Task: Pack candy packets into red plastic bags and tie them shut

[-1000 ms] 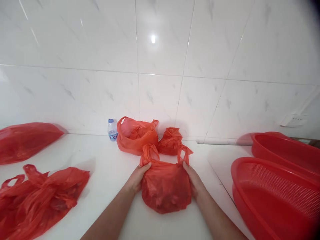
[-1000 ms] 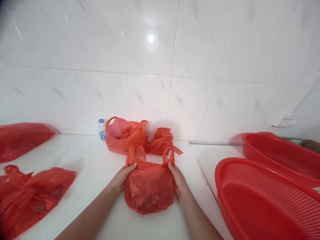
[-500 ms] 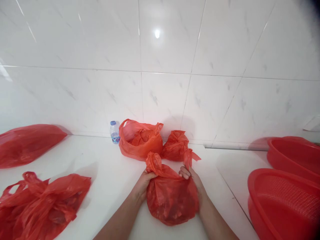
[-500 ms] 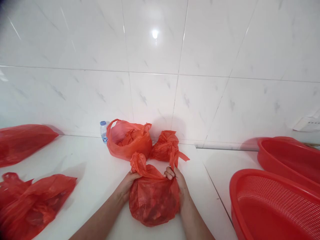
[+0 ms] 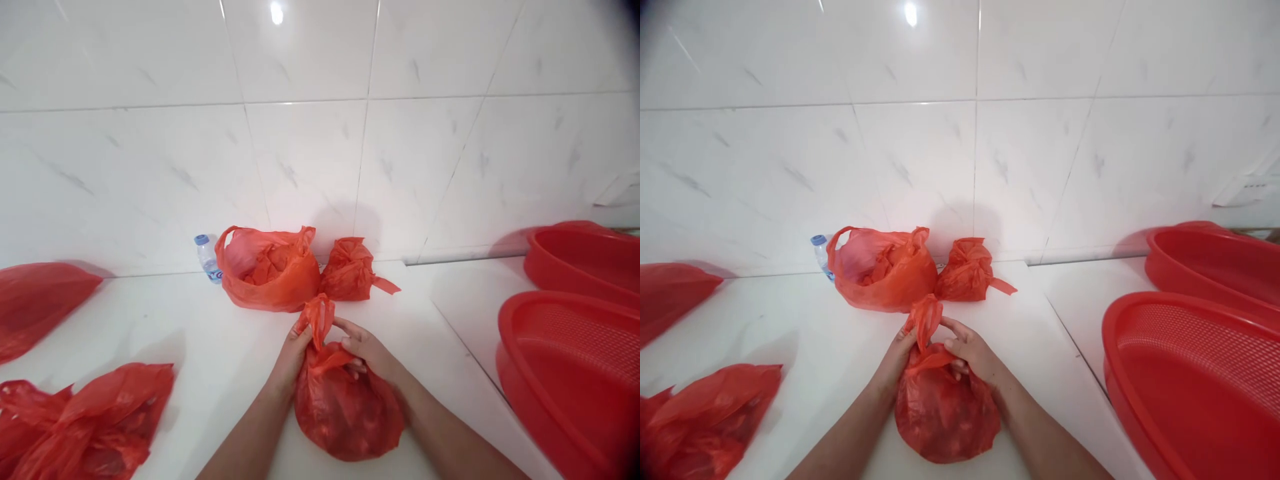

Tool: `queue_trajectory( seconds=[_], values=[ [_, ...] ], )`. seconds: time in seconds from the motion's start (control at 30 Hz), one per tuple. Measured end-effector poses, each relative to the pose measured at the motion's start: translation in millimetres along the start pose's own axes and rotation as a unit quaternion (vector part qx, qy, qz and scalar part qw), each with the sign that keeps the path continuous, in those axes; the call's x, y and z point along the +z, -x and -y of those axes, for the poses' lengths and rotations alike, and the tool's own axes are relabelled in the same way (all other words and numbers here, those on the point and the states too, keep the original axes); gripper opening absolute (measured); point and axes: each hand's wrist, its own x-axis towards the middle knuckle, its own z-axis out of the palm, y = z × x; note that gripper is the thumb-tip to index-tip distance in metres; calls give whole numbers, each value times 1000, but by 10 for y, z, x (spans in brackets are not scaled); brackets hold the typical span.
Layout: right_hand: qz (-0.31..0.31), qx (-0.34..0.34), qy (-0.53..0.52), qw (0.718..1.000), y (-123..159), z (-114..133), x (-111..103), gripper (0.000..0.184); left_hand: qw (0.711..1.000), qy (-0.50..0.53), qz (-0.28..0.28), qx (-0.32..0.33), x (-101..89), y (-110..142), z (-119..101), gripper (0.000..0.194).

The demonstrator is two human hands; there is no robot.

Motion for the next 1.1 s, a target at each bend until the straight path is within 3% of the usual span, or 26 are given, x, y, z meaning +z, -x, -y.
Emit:
queue_trajectory(
  seconds=[0.07, 0.2, 0.33, 0.4, 0.53, 0.6, 0.7, 0.8, 0.9, 1.03, 1.1],
  values=[
    [4, -8, 21, 1000, -2, -32, 50, 63, 999, -25, 30, -32, 55, 6, -2, 41],
    [-52, -22, 20, 998, -38, -95, 55, 37, 994, -50, 84, -40, 138, 9, 55, 38],
    [-109, -1, -26, 994, -69, -111, -26, 32, 992, -108, 69, -3, 154, 54, 90, 43],
    [-123, -2, -33, 992, -74, -103, -54, 31, 987, -150, 50, 41, 159, 105, 76, 55],
    [-157, -19, 15, 987, -60, -82, -25, 29, 947, -242, 6, 211, 191, 198, 37, 75],
    [-162, -30, 35, 986, -47, -78, 2, 28, 914, -300, -26, 271, 201, 208, 31, 59],
    [-150, -34, 36, 988, -34, -79, -6, 27, 886, -365, -48, 281, 176, 173, 40, 14],
    [-137, -26, -5, 990, -23, -59, -66, 26, 897, -357, -71, 252, 104, 98, 53, 16],
    [-131, -21, -70, 989, 0, -8, -109, 25, 935, -288, -90, 188, 25, 18, 58, 11],
    [-129, 5, -128, 983, 33, 37, -136, 36, 970, -197, -68, 125, -17, -38, 53, 12],
    [-131, 2, -100, 986, 38, 36, -161, 39, 979, -161, -46, 113, -18, -41, 48, 12]
  ],
)
